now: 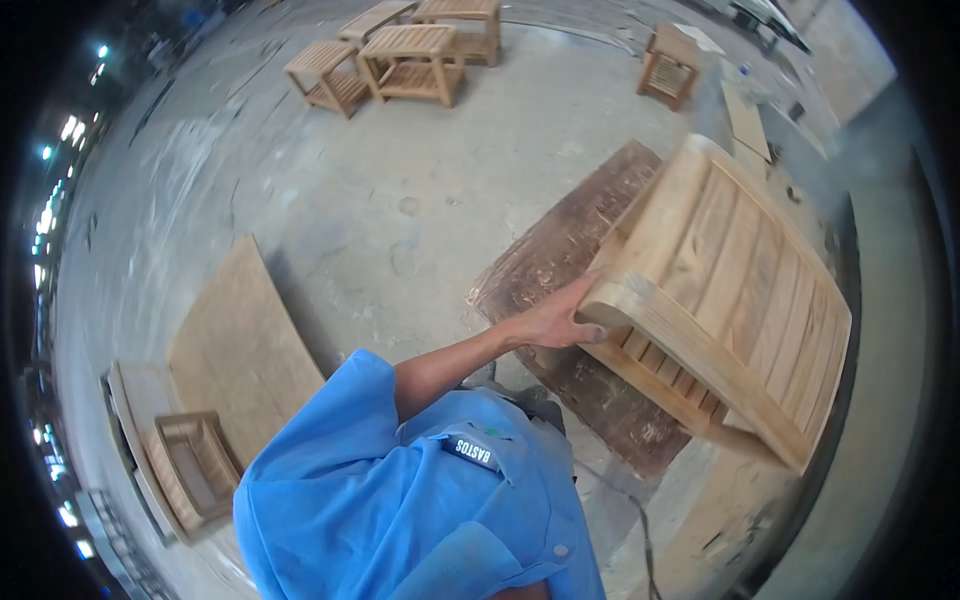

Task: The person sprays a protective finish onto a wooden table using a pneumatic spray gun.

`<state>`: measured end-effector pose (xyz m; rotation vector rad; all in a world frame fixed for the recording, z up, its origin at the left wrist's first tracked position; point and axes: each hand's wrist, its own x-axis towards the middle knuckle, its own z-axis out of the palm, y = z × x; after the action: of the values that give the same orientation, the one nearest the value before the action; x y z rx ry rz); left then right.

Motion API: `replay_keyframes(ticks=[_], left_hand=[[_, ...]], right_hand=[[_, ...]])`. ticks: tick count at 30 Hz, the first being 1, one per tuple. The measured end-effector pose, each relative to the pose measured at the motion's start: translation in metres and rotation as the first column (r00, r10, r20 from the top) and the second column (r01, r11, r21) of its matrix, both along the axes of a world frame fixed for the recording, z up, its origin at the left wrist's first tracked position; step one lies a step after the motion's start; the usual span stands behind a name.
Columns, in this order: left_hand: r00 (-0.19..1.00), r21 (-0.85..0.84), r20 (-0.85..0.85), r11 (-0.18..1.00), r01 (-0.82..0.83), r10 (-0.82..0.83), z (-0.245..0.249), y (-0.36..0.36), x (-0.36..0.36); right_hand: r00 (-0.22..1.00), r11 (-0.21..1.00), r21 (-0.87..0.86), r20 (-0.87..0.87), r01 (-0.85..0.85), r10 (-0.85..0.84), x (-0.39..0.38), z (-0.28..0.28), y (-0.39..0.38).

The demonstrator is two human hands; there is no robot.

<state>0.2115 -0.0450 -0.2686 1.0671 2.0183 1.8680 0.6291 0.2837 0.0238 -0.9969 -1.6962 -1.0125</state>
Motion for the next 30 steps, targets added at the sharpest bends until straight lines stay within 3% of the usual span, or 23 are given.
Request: replay_keyframes(ticks=[1, 2, 3, 4, 5, 7, 9, 11, 14, 15, 16, 18, 19, 22, 24, 26, 30], left_hand=[[0.998, 0.009, 0.061, 1.000, 0.008, -0.009, 0.009, 0.000, -0.002], [0.992, 0.020, 0.125, 1.000, 0.017, -0.020, 0.021, -0.001, -0.003], [0.982, 0.029, 0.186, 0.999, 0.023, -0.028, 0.033, -0.001, -0.005], [0.975, 0.102, 0.210, 0.993, 0.053, -0.073, 0.044, 0.002, -0.006], [0.969, 0.169, 0.224, 0.984, 0.062, -0.099, 0.056, 0.004, -0.008], [0.971, 0.034, 0.224, 0.996, 0.077, -0.083, 0.083, -0.007, -0.009], [0.965, 0.118, 0.260, 0.993, 0.009, -0.040, 0.081, -0.006, -0.003], [0.968, 0.075, 0.250, 0.997, 0.002, -0.021, 0.078, -0.010, -0.009], [0.963, 0.142, 0.251, 0.988, 0.064, -0.098, 0.077, -0.004, -0.014], [0.905, 0.217, 0.385, 0.971, 0.103, -0.183, 0.081, -0.005, -0.020], [0.820, 0.277, 0.510, 0.952, 0.129, -0.259, 0.087, -0.002, -0.029], [0.720, 0.388, 0.602, 0.915, 0.113, -0.345, 0.095, 0.009, -0.051], [0.667, 0.416, 0.659, 0.907, 0.062, -0.348, 0.105, 0.021, -0.067], [0.610, 0.248, 0.766, 0.969, 0.010, -0.202, 0.116, 0.028, -0.098], [0.648, 0.244, 0.734, 0.969, 0.031, -0.205, 0.125, 0.013, -0.120], [0.699, 0.213, 0.687, 0.975, 0.069, -0.199, 0.127, -0.004, -0.143], [0.676, 0.257, 0.712, 0.966, -0.001, -0.188, 0.126, -0.075, -0.186]], right_hand=[[0.996, 0.954, -0.292, -0.074, -0.065, 0.045, -0.028, -0.003, -0.012], [0.937, 0.797, -0.494, -0.216, -0.348, 0.275, -0.038, -0.019, 0.021], [0.815, 0.543, -0.608, -0.429, -0.579, 0.389, -0.048, -0.034, 0.052], [0.732, 0.343, -0.650, -0.557, -0.678, 0.393, -0.070, -0.050, 0.077], [0.705, 0.187, -0.695, -0.607, -0.695, 0.366, -0.100, -0.067, 0.095], [0.681, -0.045, -0.741, -0.638, -0.670, 0.360, -0.166, -0.100, 0.125], [0.668, -0.225, -0.754, -0.653, -0.616, 0.358, -0.220, -0.128, 0.146], [0.660, -0.379, -0.738, -0.672, -0.558, 0.336, -0.249, -0.142, 0.181], [0.658, -0.645, -0.629, -0.710, -0.434, 0.250, -0.268, -0.151, 0.240], [0.678, -0.760, -0.550, -0.706, -0.345, 0.203, -0.270, -0.156, 0.265], [0.727, -0.794, -0.349, -0.667, -0.498, -0.163, -0.283, -0.144, 0.238], [0.701, -0.681, -0.367, -0.645, -0.634, -0.305, -0.288, -0.140, 0.231], [0.691, -0.673, -0.359, -0.649, -0.647, -0.318, -0.298, -0.130, 0.232], [0.670, -0.676, -0.335, -0.671, -0.656, -0.318, -0.295, -0.107, 0.182], [0.669, -0.701, -0.317, -0.679, -0.639, -0.303, -0.297, -0.084, 0.161], [0.598, -0.645, -0.257, -0.701, -0.720, -0.388, -0.312, -0.057, 0.106], [0.555, -0.600, -0.276, -0.755, -0.751, -0.349, -0.356, -0.018, 0.018]])
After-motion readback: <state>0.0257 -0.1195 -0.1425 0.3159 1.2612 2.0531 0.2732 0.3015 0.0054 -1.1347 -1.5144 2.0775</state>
